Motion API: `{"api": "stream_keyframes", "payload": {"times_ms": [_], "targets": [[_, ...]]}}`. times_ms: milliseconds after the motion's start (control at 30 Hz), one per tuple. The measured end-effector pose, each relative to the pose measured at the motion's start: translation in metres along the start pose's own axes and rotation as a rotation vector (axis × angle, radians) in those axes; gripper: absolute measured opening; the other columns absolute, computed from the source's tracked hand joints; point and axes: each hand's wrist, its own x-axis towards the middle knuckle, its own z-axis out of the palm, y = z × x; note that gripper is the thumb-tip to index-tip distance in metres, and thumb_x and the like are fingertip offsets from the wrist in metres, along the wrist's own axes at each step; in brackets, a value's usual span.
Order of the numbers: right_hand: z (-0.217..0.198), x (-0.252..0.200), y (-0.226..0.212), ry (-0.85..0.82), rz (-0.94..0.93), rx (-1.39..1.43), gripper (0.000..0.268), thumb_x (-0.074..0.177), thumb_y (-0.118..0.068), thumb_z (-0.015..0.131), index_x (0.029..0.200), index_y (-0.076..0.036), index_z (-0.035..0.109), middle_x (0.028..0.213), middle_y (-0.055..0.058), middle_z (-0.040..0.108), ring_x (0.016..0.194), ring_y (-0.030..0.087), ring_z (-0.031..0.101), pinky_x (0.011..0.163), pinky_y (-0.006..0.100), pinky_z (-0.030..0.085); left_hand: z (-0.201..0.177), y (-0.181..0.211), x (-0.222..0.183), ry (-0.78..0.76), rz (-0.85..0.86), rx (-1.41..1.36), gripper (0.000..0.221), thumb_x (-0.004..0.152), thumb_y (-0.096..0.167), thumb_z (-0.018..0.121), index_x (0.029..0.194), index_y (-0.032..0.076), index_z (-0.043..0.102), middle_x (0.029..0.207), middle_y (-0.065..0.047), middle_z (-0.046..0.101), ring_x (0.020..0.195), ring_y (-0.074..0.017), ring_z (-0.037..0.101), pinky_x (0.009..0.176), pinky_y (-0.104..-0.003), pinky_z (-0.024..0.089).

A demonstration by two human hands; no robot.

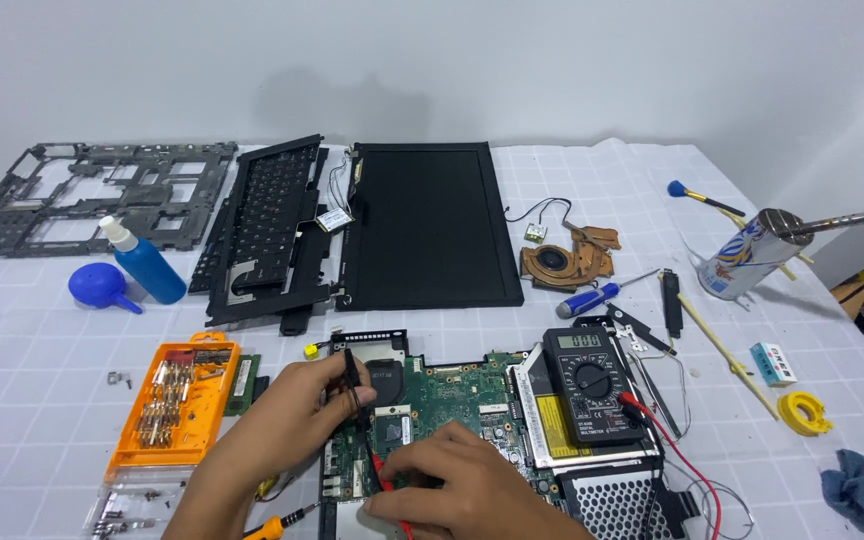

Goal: Testing electrical components on a laptop motherboard using a digital multimeter

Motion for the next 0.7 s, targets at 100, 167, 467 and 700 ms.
{"api": "stream_keyframes", "payload": {"times_ms": [100, 167, 467, 700], "targets": [[0.001, -0.001, 0.002, -0.003, -0.008, -0.011, 0.017, 0.097, -0.025, 0.061, 0.112, -0.02, 0.065, 0.105, 0.014, 0.061, 0.085, 0.029, 0.057, 0.073, 0.04, 0.041, 0.001, -0.004, 0.002, 0.006, 0.017, 0.002, 0.013, 0.09, 0.028, 0.061, 0.088, 0.016, 0.066, 0.082, 0.002, 0.07, 0.078, -0.0101, 0.061, 0.071, -0.024, 0.044], [0.001, -0.002, 0.003, -0.007, -0.014, -0.02, 0.017, 0.097, -0.024, 0.061, 0.113, -0.021, 0.065, 0.105, 0.013, 0.06, 0.085, 0.029, 0.056, 0.072, 0.039, 0.041, 0.002, -0.006, 0.003, 0.019, 0.05, 0.006, 0.013, 0.089, 0.028, 0.061, 0.087, 0.016, 0.066, 0.081, 0.002, 0.071, 0.078, -0.0098, 0.062, 0.071, -0.024, 0.045], [-0.001, -0.002, 0.002, -0.01, -0.004, -0.003, 0.018, 0.096, -0.024, 0.062, 0.114, -0.021, 0.064, 0.107, 0.013, 0.061, 0.09, 0.03, 0.056, 0.076, 0.04, 0.042, 0.002, -0.007, 0.004, 0.031, 0.028, -0.005, 0.013, 0.088, 0.029, 0.062, 0.088, 0.017, 0.067, 0.079, 0.002, 0.071, 0.077, -0.0099, 0.062, 0.073, -0.023, 0.046], [-0.002, 0.002, 0.0, -0.013, -0.031, 0.016, 0.016, 0.097, -0.02, 0.058, 0.112, -0.017, 0.064, 0.105, 0.016, 0.06, 0.087, 0.031, 0.06, 0.075, 0.043, 0.043, 0.003, -0.012, 0.005, 0.034, 0.091, -0.007, 0.01, 0.09, 0.025, 0.06, 0.087, 0.016, 0.063, 0.076, 0.0, 0.069, 0.073, -0.0118, 0.063, 0.069, -0.025, 0.045]]}}
